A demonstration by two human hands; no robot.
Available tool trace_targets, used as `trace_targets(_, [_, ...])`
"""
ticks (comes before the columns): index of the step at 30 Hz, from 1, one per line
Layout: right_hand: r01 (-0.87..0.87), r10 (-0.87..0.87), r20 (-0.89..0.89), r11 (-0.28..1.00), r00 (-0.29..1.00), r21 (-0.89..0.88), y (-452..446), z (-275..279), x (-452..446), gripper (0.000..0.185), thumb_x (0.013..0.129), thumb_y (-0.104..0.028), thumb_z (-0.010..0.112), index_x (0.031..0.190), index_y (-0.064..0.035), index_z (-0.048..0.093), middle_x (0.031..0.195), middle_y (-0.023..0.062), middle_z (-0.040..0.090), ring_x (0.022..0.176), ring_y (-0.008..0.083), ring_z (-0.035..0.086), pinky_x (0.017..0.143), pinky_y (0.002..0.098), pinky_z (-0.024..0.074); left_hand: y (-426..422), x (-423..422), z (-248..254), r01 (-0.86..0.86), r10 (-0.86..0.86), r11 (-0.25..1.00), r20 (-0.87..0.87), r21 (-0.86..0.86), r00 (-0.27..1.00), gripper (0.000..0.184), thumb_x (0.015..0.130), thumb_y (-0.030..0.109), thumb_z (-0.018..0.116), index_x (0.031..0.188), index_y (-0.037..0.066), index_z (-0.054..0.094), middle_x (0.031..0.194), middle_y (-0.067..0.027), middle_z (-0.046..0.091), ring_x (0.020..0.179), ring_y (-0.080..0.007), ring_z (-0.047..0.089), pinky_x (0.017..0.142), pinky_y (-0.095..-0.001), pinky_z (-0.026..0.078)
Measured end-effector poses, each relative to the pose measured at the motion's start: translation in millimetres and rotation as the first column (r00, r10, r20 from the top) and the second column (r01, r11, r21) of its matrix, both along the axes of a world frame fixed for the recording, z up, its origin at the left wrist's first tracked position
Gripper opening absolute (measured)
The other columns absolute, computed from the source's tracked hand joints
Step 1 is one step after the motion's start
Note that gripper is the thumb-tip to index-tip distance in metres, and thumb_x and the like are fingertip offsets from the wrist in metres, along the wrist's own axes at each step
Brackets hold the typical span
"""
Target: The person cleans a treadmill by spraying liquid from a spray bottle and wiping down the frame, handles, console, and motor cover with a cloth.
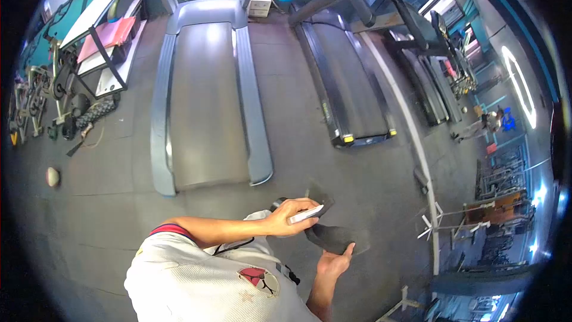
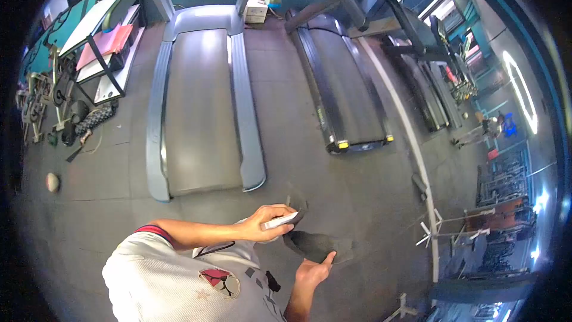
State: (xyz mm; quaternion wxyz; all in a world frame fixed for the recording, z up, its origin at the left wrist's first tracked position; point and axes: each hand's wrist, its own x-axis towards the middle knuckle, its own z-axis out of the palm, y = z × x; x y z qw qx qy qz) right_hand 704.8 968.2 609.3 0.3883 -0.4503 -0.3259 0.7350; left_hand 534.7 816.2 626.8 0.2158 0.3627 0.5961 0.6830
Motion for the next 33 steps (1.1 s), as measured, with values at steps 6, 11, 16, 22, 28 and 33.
trace_targets(6, [-0.257, 0.245, 0.097, 0.956, 0.965, 0.139, 121, 36, -109, 0.057, 0.102, -0.029, 0.058, 0.143, 0.0047, 0.039, 0.144, 0.0195, 0.046, 0.129, 0.0313, 0.049, 0.108, 0.0455, 0.0408, 151, -83, -10, 0.158, -0.136, 0.985, -0.268, 0.063, 0.954, 0.028, 0.09, 0.026, 0.07, 0.102, 0.002, 0.067, 0.105, -0.0135, 0.07, 0.094, -0.0322, 0.069, 0.076, -0.0424, 0.053])
trace_targets(11, [-0.507, 0.507, 0.022, 0.858, 0.862, 0.08, 211, 25, -174, 0.037, 0.103, -0.022, 0.052, 0.132, 0.0015, 0.05, 0.125, 0.0134, 0.059, 0.111, 0.0267, 0.062, 0.097, 0.0405, 0.0508, 248, -133, -1, 0.254, -0.201, 0.963, -0.381, 0.094, 0.902, 0.036, 0.093, 0.035, 0.068, 0.103, 0.0, 0.065, 0.095, -0.0157, 0.068, 0.089, -0.0348, 0.067, 0.073, -0.0445, 0.051])
trace_targets(16, [-0.7, 0.683, 0.168, 0.663, 0.711, 0.264, 260, 1, -278, 0.029, 0.103, -0.02, 0.053, 0.123, 0.0006, 0.056, 0.114, 0.0102, 0.064, 0.101, 0.0229, 0.066, 0.087, 0.0364, 0.0552, 245, -192, -1, -0.025, 0.057, 0.994, -0.301, 0.111, 0.952, 0.045, 0.093, 0.041, 0.069, 0.108, 0.0, 0.066, 0.104, -0.0173, 0.068, 0.092, -0.035, 0.068, 0.077, -0.0431, 0.053])
trace_targets(22, [-0.823, 0.773, 0.294, 0.559, 0.562, 0.102, 293, 0, -408, 0.033, 0.104, -0.019, 0.05, 0.126, 0.0053, 0.055, 0.122, 0.0171, 0.064, 0.105, 0.0317, 0.067, 0.089, 0.0464, 0.0573, 213, -208, -43, -0.602, 0.593, 0.798, -0.21, 0.022, 0.778, 0.038, 0.089, 0.036, 0.074, 0.106, 0.003, 0.067, 0.099, -0.0144, 0.065, 0.094, -0.0331, 0.062, 0.079, -0.0434, 0.049])
trace_targets(28, [-0.943, 0.877, 0.431, 0.299, 0.212, -0.145, 318, -39, -507, 0.037, 0.101, -0.019, 0.052, 0.128, 0.0062, 0.054, 0.125, 0.0188, 0.062, 0.104, 0.0333, 0.065, 0.088, 0.0482, 0.0562, 223, -226, -144, -0.947, 0.946, 0.282, -0.118, -0.153, 0.301, 0.041, 0.086, 0.04, 0.075, 0.102, 0.003, 0.068, 0.095, -0.0149, 0.065, 0.087, -0.0343, 0.063, 0.076, -0.0438, 0.051])
trace_targets(33, [-0.964, 0.808, 0.546, -0.094, -0.22, -0.25, 331, -126, -595, 0.039, 0.102, -0.02, 0.052, 0.134, 0.0032, 0.051, 0.13, 0.0178, 0.059, 0.112, 0.0309, 0.061, 0.096, 0.0425, 0.0509, 249, -238, -268, -0.795, 0.949, -0.285, -0.276, -0.535, -0.154, 0.032, 0.09, 0.035, 0.069, 0.091, 0.003, 0.066, 0.094, -0.0162, 0.062, 0.084, -0.0356, 0.062, 0.075, -0.0457, 0.05])
